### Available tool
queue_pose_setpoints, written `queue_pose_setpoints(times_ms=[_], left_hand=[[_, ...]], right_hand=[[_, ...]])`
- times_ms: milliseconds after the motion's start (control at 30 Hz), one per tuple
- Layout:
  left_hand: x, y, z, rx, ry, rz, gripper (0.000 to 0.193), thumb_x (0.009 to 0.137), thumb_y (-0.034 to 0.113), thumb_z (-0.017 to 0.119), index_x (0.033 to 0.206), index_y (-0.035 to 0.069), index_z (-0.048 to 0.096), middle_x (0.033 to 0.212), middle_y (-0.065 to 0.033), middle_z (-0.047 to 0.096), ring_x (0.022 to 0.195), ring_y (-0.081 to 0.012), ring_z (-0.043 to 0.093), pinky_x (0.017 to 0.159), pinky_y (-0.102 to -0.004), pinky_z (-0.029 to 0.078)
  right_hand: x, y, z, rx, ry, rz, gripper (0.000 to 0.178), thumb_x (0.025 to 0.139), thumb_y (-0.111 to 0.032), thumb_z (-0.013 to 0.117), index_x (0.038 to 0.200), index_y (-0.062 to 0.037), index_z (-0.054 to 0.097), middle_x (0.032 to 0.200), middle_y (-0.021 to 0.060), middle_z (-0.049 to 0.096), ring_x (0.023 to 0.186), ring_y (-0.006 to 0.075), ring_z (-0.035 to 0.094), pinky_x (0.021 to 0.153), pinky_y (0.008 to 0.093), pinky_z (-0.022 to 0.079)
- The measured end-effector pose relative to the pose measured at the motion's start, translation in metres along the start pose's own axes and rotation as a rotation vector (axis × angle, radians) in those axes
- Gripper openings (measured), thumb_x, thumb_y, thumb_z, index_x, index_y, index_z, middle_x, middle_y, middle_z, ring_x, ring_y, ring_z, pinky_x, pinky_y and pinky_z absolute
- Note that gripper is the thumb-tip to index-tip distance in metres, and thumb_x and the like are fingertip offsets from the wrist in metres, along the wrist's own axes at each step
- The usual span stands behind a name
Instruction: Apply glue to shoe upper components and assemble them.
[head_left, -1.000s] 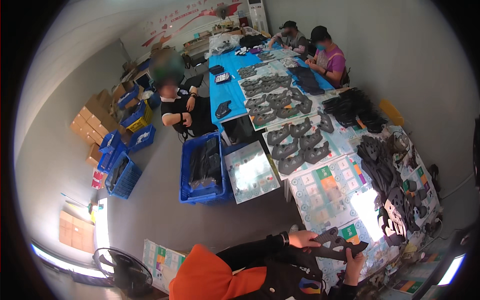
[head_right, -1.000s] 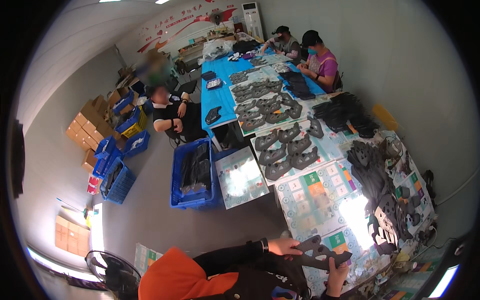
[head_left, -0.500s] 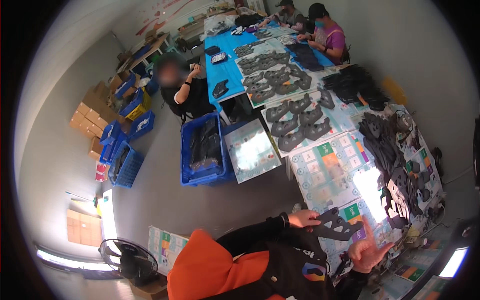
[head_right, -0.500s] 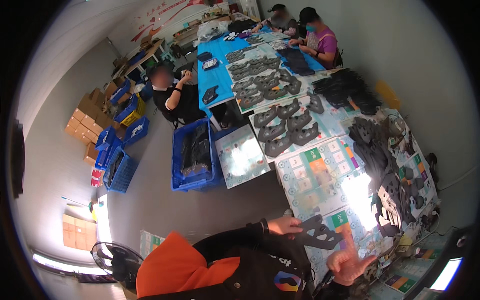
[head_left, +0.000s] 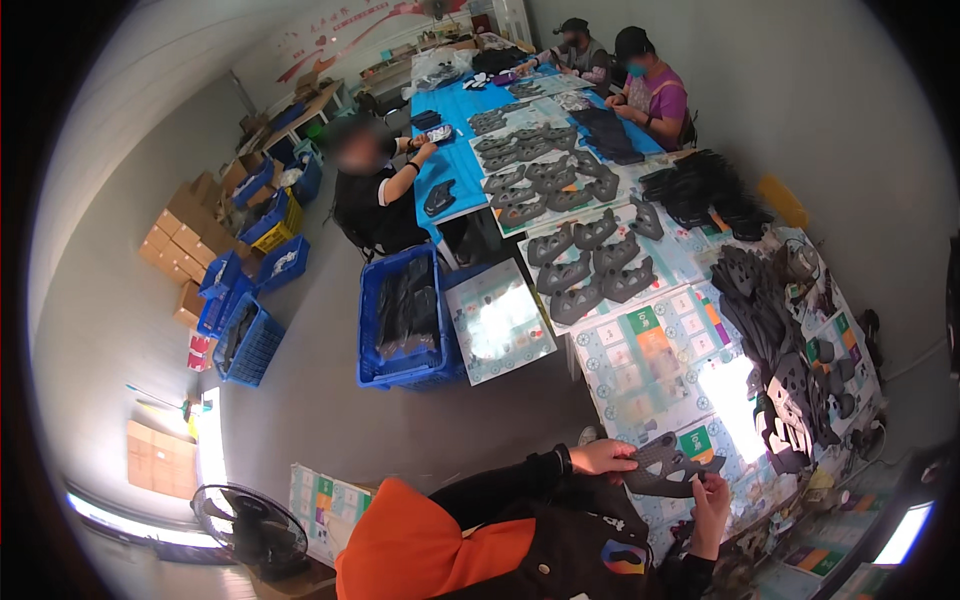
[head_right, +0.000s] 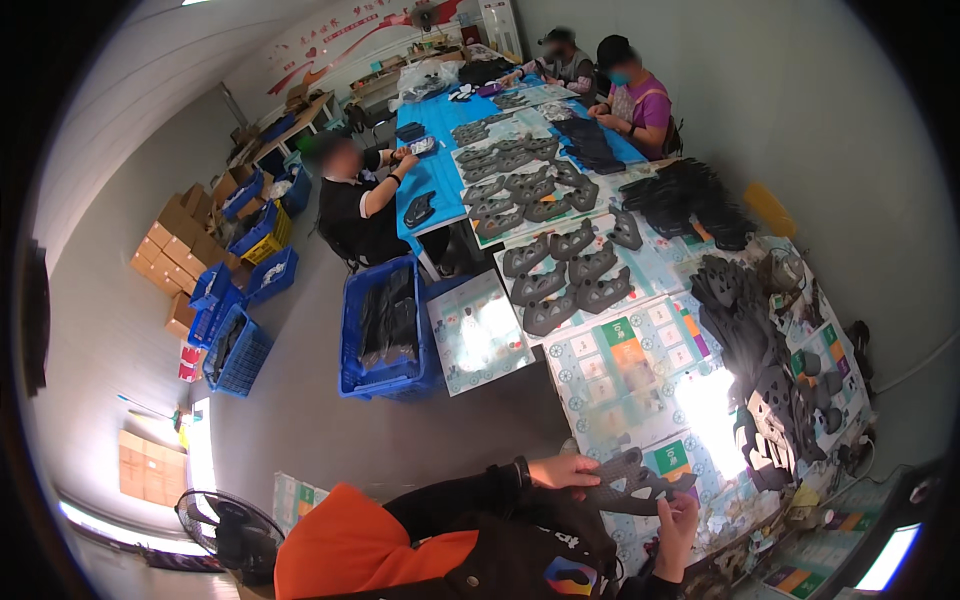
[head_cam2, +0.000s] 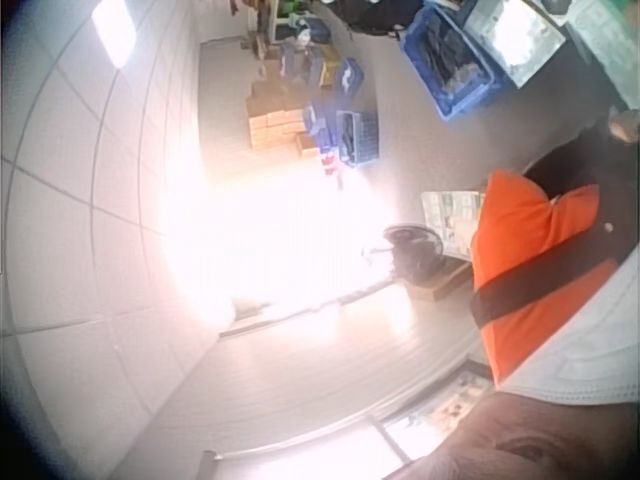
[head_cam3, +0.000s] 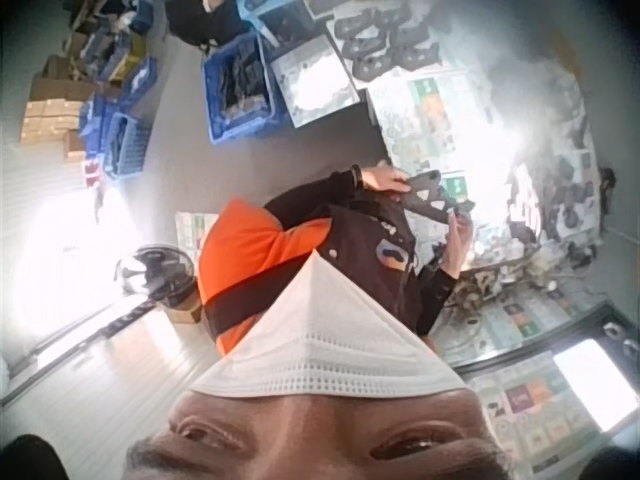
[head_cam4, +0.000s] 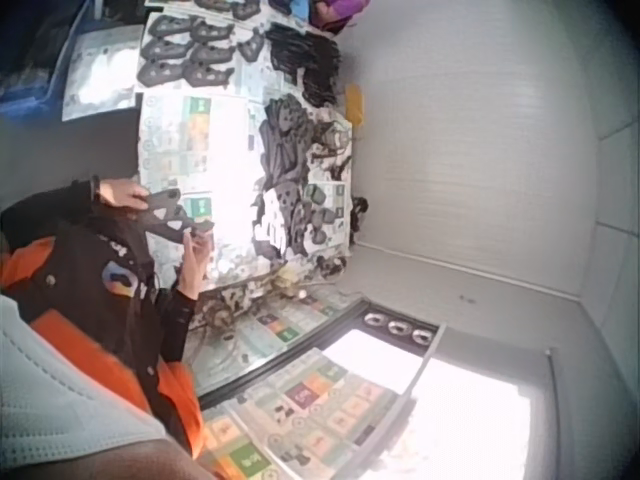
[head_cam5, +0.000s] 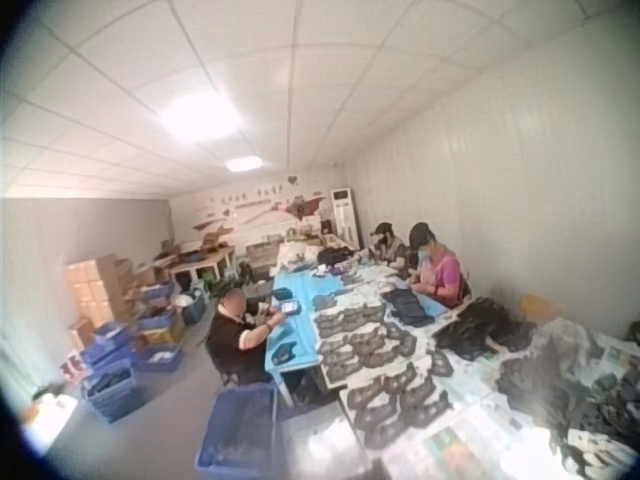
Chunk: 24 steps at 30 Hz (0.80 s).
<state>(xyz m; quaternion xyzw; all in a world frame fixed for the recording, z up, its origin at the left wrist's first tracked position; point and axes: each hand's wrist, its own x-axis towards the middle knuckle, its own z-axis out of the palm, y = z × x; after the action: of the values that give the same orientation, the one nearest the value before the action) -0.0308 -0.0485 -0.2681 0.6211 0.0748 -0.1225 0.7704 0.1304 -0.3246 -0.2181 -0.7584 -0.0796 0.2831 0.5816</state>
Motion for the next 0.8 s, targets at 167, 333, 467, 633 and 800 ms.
queue_pose_setpoints(times_ms=[167,333,467,633,800], left_hand=[[0.004,0.014,0.006,0.044,0.064,0.028,0.034,0.107,0.03,0.063,0.121,-0.001,0.064,0.099,-0.0026,0.07,0.074,-0.0102,0.068,0.07,-0.0289,0.056],[0.0,0.054,0.013,0.546,0.152,0.04,0.03,0.105,0.027,0.065,0.125,0.005,0.063,0.095,-0.0051,0.07,0.081,-0.0124,0.069,0.071,-0.0303,0.054],[-0.028,0.157,0.019,0.443,0.306,0.305,0.033,0.105,0.02,0.064,0.137,0.01,0.06,0.09,-0.0011,0.062,0.082,-0.0118,0.063,0.074,-0.029,0.051],[-0.122,0.306,0.044,-0.068,-0.039,0.862,0.021,0.101,0.014,0.062,0.114,-0.001,0.062,0.08,-0.0053,0.062,0.068,-0.0177,0.06,0.063,-0.0327,0.048],[-0.14,0.371,0.068,0.109,-0.288,1.321,0.03,0.1,0.029,0.066,0.083,0.006,0.057,0.068,-0.005,0.059,0.048,-0.0242,0.05,0.046,-0.0343,0.039]], right_hand=[[0.001,0.01,-0.008,-0.009,0.136,0.02,0.037,0.097,-0.02,0.074,0.13,-0.0076,0.06,0.105,0.0012,0.065,0.086,0.0065,0.059,0.056,0.0205,0.04],[-0.002,0.013,-0.021,0.228,0.007,0.066,0.027,0.1,-0.012,0.069,0.127,-0.011,0.065,0.106,-0.002,0.073,0.08,0.0028,0.063,0.053,0.0192,0.04],[-0.004,0.012,-0.031,0.203,0.082,0.048,0.026,0.101,-0.009,0.065,0.127,-0.0128,0.065,0.103,-0.0046,0.073,0.073,0.0009,0.059,0.052,0.0185,0.038],[-0.007,0.013,-0.037,0.162,0.085,0.045,0.027,0.101,-0.014,0.067,0.127,-0.0119,0.063,0.103,-0.0048,0.07,0.077,0.0024,0.058,0.06,0.0206,0.038],[-0.005,0.016,-0.03,0.254,0.04,0.059,0.022,0.101,-0.009,0.069,0.122,-0.0108,0.067,0.104,-0.004,0.074,0.077,0.0011,0.062,0.056,0.0196,0.041]])
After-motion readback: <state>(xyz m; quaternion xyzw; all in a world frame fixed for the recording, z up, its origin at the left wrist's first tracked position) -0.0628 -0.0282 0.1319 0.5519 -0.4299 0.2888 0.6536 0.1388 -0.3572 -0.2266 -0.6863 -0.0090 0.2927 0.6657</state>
